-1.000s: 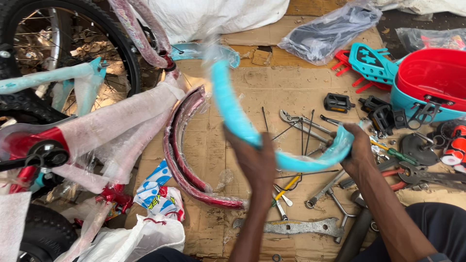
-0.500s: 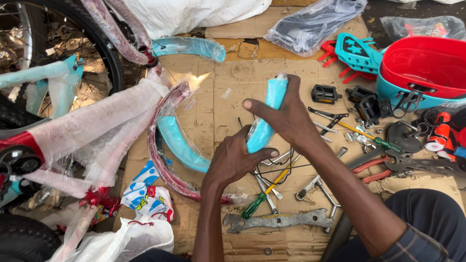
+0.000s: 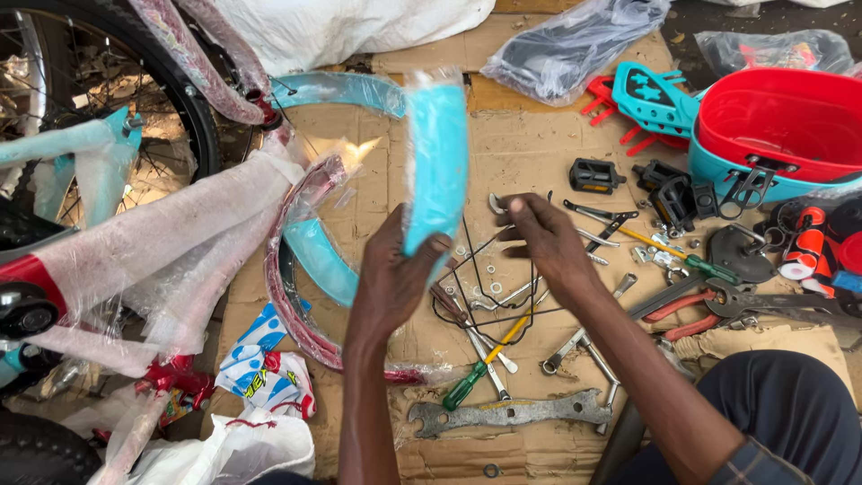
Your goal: The person assembles bicycle parts on a cardboard surface. They use a hammer to tap a handlebar grip onto the handlebar, then unwrap and assemble a blue mudguard using a screwdriver and pliers.
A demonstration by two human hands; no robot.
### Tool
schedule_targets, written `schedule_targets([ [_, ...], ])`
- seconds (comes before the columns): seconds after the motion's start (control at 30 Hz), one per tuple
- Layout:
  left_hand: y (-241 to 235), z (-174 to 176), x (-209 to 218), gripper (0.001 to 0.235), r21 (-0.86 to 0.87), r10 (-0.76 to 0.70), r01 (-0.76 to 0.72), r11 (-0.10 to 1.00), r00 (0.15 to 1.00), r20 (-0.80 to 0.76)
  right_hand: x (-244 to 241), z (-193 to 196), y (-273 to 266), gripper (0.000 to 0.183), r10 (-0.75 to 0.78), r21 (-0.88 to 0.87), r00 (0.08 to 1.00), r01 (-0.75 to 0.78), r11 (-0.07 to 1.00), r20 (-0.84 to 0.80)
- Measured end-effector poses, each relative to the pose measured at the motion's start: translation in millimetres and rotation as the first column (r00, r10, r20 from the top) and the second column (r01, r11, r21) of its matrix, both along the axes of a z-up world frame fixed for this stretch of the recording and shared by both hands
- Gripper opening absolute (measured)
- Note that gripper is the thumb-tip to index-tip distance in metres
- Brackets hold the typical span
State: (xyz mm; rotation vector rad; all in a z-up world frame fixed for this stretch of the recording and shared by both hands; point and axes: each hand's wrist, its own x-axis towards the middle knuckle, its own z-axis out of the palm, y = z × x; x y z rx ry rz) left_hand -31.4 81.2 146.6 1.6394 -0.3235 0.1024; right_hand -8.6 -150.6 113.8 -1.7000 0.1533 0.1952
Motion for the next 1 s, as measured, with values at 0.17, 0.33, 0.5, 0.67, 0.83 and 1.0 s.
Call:
schedule_targets([
  [0.17,23.3,3.0,-3.5,0.064,0.108,0.175,-0.175,0.979,0.985,0.010,-14.5,-56.5,-27.4,0.023,0.283,-0.675,0.958,-0.182,0.715,0.042],
  [0.33,11.3,0.2,-0.5,0.064,0.113,0.281,-0.281,0.953,0.960,0.017,-62.8,-80.7,-9.2,0.015,0.449,-0.741,0.893,-0.312,0.595,-0.015],
  [0.5,-13.2,0.2,1.5,0.060,0.086,0.256,-0.259,0.962,0.966,0.047,-72.3,-68.0,-15.6,0.019,0.643,-0.660,0.764,-0.507,0.554,-0.047],
  [0.67,-20.3,4.3,-2.5,0.055,-0.002,0.203,-0.203,0.979,0.979,0.013,-36.3,-76.8,-67.6,0.018,0.312,-0.508,0.947,-0.233,0.829,0.075],
  [0.83,-24.6,4.5,-2.5,0.048,-0.096,0.222,-0.220,0.971,0.975,0.005,-22.6,-85.6,-172.0,0.022,-0.101,-0.761,0.982,0.189,0.620,0.161],
  [1.0,-29.6,0.0,-0.7,0.045,-0.078,0.287,-0.284,0.956,0.958,0.025,-23.2,-95.9,-238.0,0.023,-0.342,-0.856,0.925,0.307,0.416,0.165],
])
